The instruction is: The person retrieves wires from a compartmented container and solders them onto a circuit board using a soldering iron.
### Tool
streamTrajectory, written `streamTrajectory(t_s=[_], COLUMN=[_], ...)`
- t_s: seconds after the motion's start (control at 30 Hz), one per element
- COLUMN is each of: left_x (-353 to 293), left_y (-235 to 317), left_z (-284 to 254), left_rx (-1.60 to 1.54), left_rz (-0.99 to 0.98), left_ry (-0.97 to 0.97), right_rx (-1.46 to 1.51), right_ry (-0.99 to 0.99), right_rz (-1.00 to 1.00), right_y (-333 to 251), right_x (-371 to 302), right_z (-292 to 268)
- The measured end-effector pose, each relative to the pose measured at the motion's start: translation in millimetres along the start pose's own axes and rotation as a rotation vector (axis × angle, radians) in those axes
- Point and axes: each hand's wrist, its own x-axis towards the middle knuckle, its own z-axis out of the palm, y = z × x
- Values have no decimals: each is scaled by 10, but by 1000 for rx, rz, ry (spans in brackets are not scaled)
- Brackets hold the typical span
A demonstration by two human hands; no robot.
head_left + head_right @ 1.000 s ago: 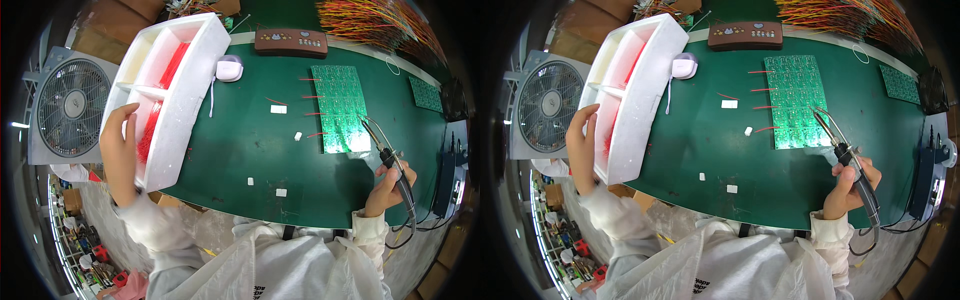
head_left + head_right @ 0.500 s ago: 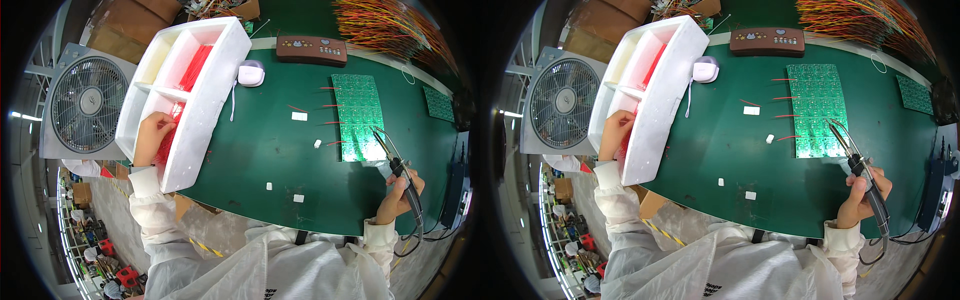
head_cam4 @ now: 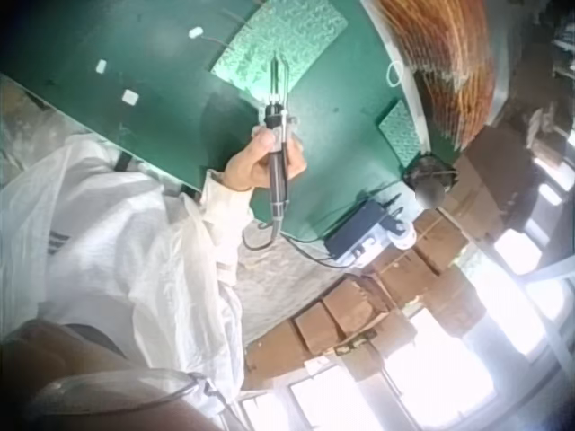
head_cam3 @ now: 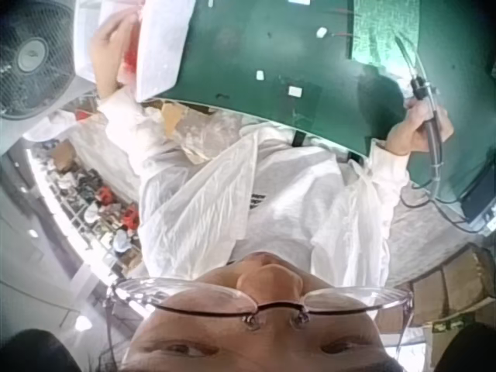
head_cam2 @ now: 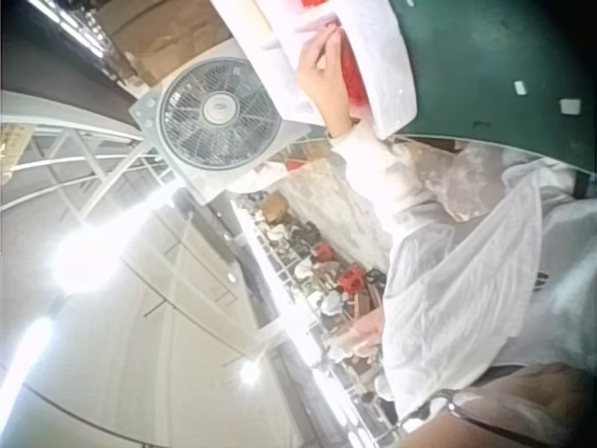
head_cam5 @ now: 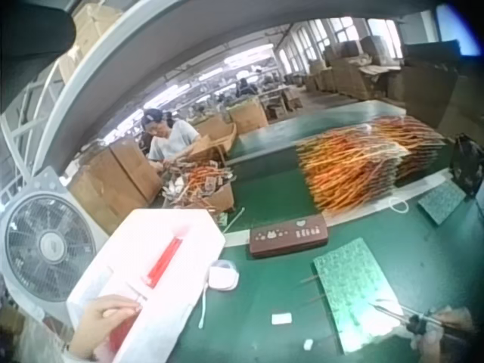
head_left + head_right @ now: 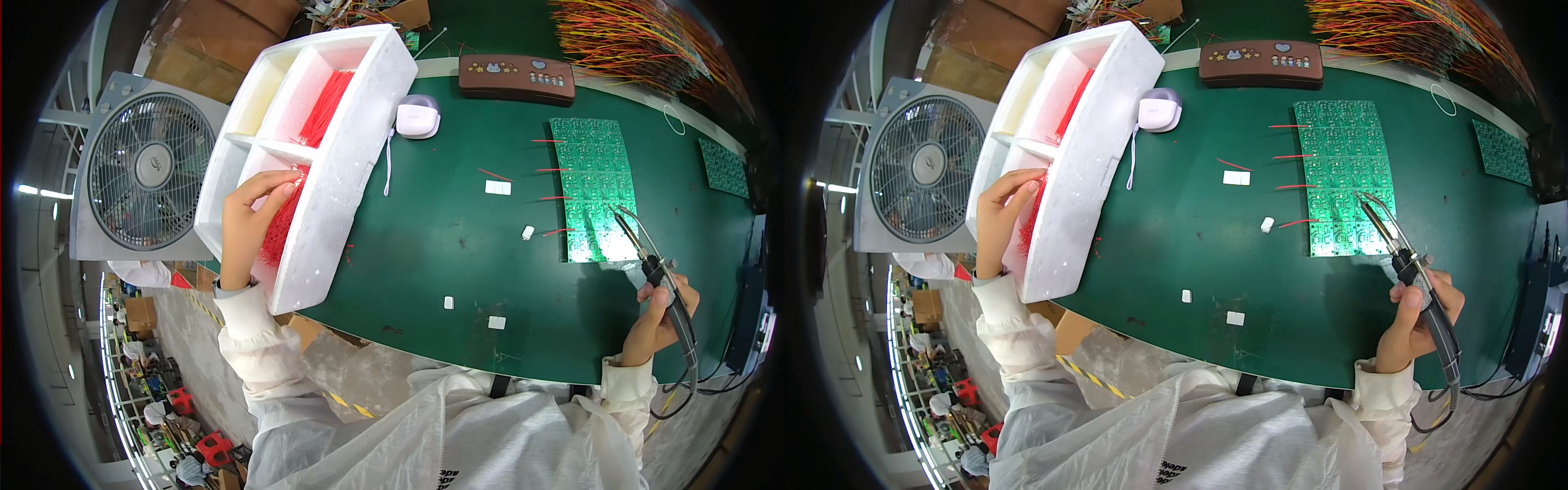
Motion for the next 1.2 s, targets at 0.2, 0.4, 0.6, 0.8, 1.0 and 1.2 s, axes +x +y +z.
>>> streamTrajectory(t_s=[0.2, 0.4, 0.6, 0.8, 1.0, 1.2], left_x=[-48, -235, -453, -364, -416, -492], left_y=[369, 700, 1228, 1285, 1294, 1325], left_z=[114, 414, 1244, 2101, 2292, 2313], left_rx=[173, -150, -510, -395, -327, -281], left_rz=[142, 44, 196, 328, 349, 304], left_ry=[116, 102, -340, -50, 36, 20], right_rx=[1, -44, 1, 39, 65, 86], right_ry=[-39, -47, -12, 24, 17, 38], right_rz=[-37, -36, -27, 114, 243, 270], right_y=[13, -7, -60, -55, -85, -81], right_x=[13, 18, 19, -37, -144, -141], right_z=[-16, -52, 29, 0, -129, -130])
